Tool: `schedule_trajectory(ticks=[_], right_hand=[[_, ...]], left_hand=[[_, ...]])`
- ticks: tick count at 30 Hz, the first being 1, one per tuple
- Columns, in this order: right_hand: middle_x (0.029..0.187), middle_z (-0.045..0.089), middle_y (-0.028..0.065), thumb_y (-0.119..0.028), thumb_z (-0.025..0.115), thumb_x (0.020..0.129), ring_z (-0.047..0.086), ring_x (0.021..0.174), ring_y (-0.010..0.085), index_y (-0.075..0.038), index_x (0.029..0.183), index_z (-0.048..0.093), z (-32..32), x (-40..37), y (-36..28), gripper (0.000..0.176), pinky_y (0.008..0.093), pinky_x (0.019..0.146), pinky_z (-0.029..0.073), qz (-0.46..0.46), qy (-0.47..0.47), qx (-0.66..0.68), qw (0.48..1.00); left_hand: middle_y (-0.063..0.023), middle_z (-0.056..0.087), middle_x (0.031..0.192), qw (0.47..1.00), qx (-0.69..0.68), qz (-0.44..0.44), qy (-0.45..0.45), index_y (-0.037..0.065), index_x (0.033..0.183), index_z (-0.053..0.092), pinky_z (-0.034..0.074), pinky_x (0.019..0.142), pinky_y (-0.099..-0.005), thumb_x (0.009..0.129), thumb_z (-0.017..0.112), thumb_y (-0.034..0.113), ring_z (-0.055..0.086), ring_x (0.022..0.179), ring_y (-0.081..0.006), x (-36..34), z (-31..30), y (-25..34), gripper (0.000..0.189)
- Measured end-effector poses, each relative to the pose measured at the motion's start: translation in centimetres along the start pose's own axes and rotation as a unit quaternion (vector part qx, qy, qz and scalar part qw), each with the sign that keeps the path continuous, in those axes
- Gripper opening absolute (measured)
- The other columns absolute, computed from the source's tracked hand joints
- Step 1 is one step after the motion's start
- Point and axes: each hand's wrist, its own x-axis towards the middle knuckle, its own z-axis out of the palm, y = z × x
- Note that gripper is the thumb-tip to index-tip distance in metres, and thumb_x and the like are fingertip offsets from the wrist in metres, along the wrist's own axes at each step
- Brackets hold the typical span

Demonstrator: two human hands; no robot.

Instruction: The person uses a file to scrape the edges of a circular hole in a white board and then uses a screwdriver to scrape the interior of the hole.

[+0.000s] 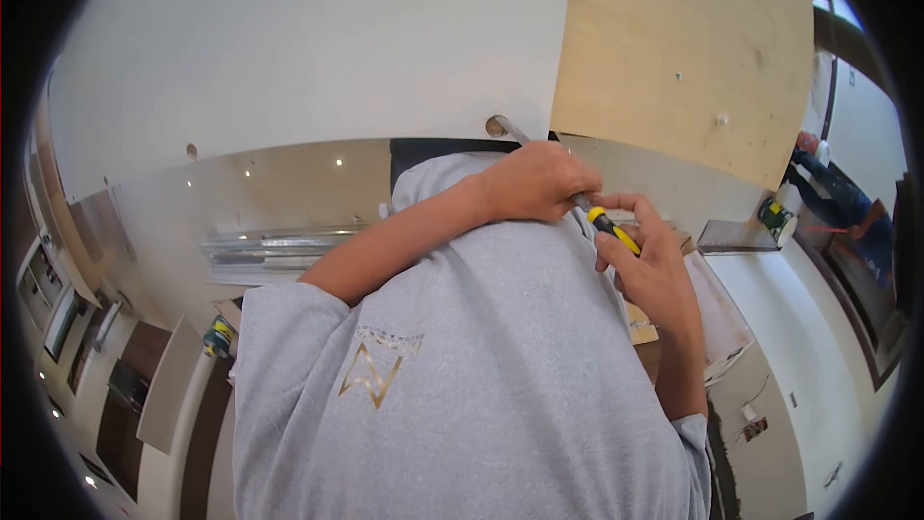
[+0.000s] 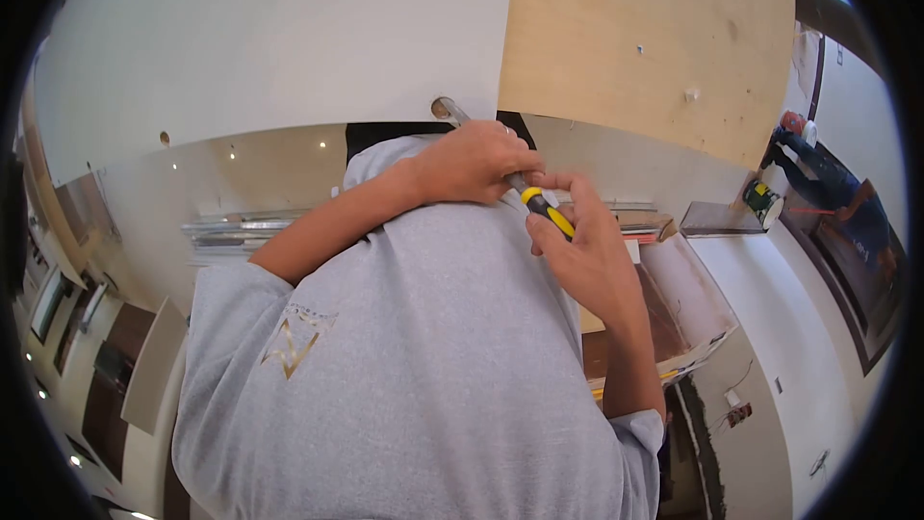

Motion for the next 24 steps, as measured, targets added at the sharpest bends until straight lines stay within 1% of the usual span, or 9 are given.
schedule_trajectory(ticks=[3,5,9,12,13,16,18,21,24], right_hand=[[0.088,0.067,0.0076,-0.007,0.071,0.095,0.06,0.068,0.0117,0.001,0.145,0.06,1.2,-0.7,0.1,0.051,0.0307,0.054,0.046,0.058,-0.022,0.201,0.978],[0.093,0.062,0.0064,-0.006,0.074,0.094,0.056,0.062,0.0096,0.002,0.151,0.056,2.8,-1.3,-0.4,0.06,0.0255,0.043,0.039,0.073,-0.027,0.363,0.929],[0.098,0.06,0.0044,-0.011,0.072,0.104,0.049,0.056,0.0073,-0.003,0.155,0.049,7.8,-3.0,-1.3,0.057,0.0228,0.041,0.033,0.156,0.021,0.58,0.799],[0.096,0.06,0.0026,-0.012,0.071,0.105,0.046,0.054,0.0056,-0.005,0.153,0.05,11.7,-3.4,-2.1,0.053,0.0226,0.04,0.03,0.159,0.016,0.633,0.757],[0.09,0.059,0.0004,-0.012,0.072,0.104,0.044,0.051,0.0047,-0.004,0.155,0.052,12.8,-3.5,-2.3,0.056,0.0226,0.04,0.027,0.157,0.042,0.6,0.783],[0.085,0.059,-0.0009,-0.01,0.075,0.102,0.042,0.048,0.0038,0.0,0.157,0.054,15.0,-3.9,-5.2,0.06,0.0236,0.041,0.027,0.135,0.121,0.523,0.833],[0.084,0.059,-0.0013,-0.007,0.076,0.099,0.042,0.047,0.0033,0.003,0.157,0.055,16.1,-4.0,-5.9,0.063,0.024,0.042,0.028,0.139,0.154,0.502,0.84],[0.088,0.06,-0.0001,-0.004,0.076,0.096,0.042,0.05,0.0037,0.004,0.156,0.055,16.3,-3.8,-7.2,0.064,0.0236,0.042,0.03,0.148,0.164,0.484,0.846],[0.094,0.06,0.0015,-0.002,0.073,0.096,0.043,0.052,0.0042,0.005,0.157,0.05,15.8,-3.7,-9.7,0.065,0.0236,0.041,0.032,0.14,0.155,0.575,0.791]], left_hand=[[-0.0095,0.074,0.09,0.998,-0.05,0.015,-0.023,0.01,0.101,0.074,0.055,0.08,-0.0466,0.08,0.07,-0.002,0.071,0.09,-0.0337,-0.4,-1.0,-0.3,0.024],[-0.0088,0.074,0.091,0.996,-0.064,0.018,-0.055,0.011,0.102,0.075,0.053,0.082,-0.0467,0.081,0.07,-0.002,0.07,0.092,-0.0336,-0.6,-1.8,-1.0,0.025],[-0.0056,0.073,0.094,0.983,-0.148,0.049,-0.095,0.013,0.105,0.076,0.05,0.085,-0.044,0.082,0.071,-0.002,0.069,0.097,-0.031,-2.5,-3.6,-1.4,0.028],[-0.0032,0.073,0.096,0.981,-0.109,0.11,-0.118,0.014,0.105,0.077,0.048,0.087,-0.0417,0.083,0.073,-0.001,0.068,0.101,-0.0279,-4.2,-4.6,-2.1,0.028],[-0.0011,0.071,0.099,0.977,-0.093,0.107,-0.158,0.015,0.105,0.077,0.046,0.09,-0.04,0.083,0.074,0.0,0.066,0.106,-0.0254,-4.2,-5.2,-2.3,0.027],[-0.0063,0.072,0.089,0.968,-0.122,0.154,-0.155,0.012,0.096,0.079,0.048,0.081,-0.0424,0.086,0.077,0.006,0.068,0.092,-0.0292,-3.9,-6.4,-3.4,0.012],[-0.0106,0.07,0.079,0.96,-0.11,0.107,-0.233,0.01,0.086,0.078,0.049,0.074,-0.0447,0.088,0.079,0.011,0.067,0.081,-0.033,-3.2,-7.1,-3.9,0.002],[-0.0156,0.065,0.067,0.96,-0.094,0.109,-0.24,0.008,0.073,0.074,0.049,0.065,-0.0483,0.092,0.081,0.02,0.063,0.068,-0.0379,-2.5,-7.9,-4.6,0.023],[-0.015,0.064,0.064,0.962,-0.081,0.077,-0.249,0.008,0.067,0.069,0.048,0.064,-0.0485,0.093,0.082,0.026,0.061,0.065,-0.0382,-2.3,-8.4,-4.2,0.035]])
